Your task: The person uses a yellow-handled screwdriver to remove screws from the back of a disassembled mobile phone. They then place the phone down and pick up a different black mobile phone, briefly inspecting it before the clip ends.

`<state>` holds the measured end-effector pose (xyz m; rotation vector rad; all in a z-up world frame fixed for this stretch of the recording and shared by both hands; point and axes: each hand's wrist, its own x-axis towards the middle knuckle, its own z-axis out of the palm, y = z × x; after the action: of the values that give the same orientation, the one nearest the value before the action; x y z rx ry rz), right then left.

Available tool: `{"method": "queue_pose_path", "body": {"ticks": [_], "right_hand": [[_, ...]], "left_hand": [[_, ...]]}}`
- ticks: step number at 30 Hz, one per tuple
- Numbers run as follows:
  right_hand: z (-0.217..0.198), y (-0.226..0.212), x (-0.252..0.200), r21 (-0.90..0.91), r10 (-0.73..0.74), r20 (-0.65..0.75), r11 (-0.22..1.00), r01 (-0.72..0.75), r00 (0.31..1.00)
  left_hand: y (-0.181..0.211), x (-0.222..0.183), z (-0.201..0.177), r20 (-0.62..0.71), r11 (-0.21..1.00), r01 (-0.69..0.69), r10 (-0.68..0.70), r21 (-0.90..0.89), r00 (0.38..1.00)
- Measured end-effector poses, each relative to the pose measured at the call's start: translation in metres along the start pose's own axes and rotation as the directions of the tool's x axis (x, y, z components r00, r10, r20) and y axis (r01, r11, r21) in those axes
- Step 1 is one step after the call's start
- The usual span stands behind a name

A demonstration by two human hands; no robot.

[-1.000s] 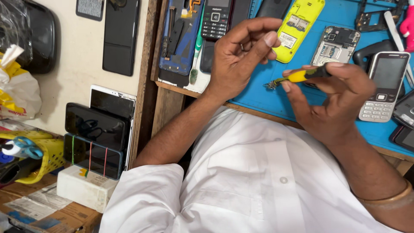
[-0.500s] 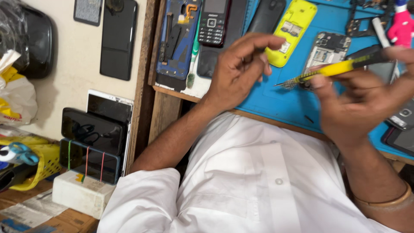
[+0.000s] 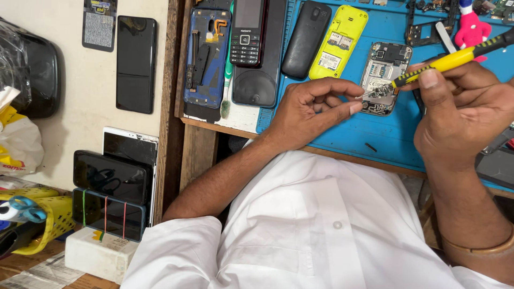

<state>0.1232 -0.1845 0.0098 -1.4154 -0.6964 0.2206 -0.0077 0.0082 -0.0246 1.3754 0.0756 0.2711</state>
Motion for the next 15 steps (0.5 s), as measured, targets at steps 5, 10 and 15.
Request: {"method": "queue_pose_path", "body": {"ticks": [5, 10, 15], "right_hand": [[0.001, -0.0013, 0.0022, -0.049, -0.033, 0.03, 0.998, 0.035, 0.999], [0.0025, -0.003, 0.0014, -0.045, -0.014, 0.022, 0.999, 0.015, 1.0], [0.0031, -0.0064, 0.0025, -0.061, -0.017, 0.008, 0.998, 0.017, 1.0]], "left_hand": [[-0.0041, 0.0007, -0.0002, -0.009, 0.999, -0.029, 0.029, 0.02, 1.0], [-0.0041, 0.001, 0.0, -0.017, 0.998, -0.035, 0.036, 0.059, 0.999], [0.0014, 0.0003, 0.0002, -0.026, 0.993, -0.03, 0.033, 0.111, 0.999]]}}
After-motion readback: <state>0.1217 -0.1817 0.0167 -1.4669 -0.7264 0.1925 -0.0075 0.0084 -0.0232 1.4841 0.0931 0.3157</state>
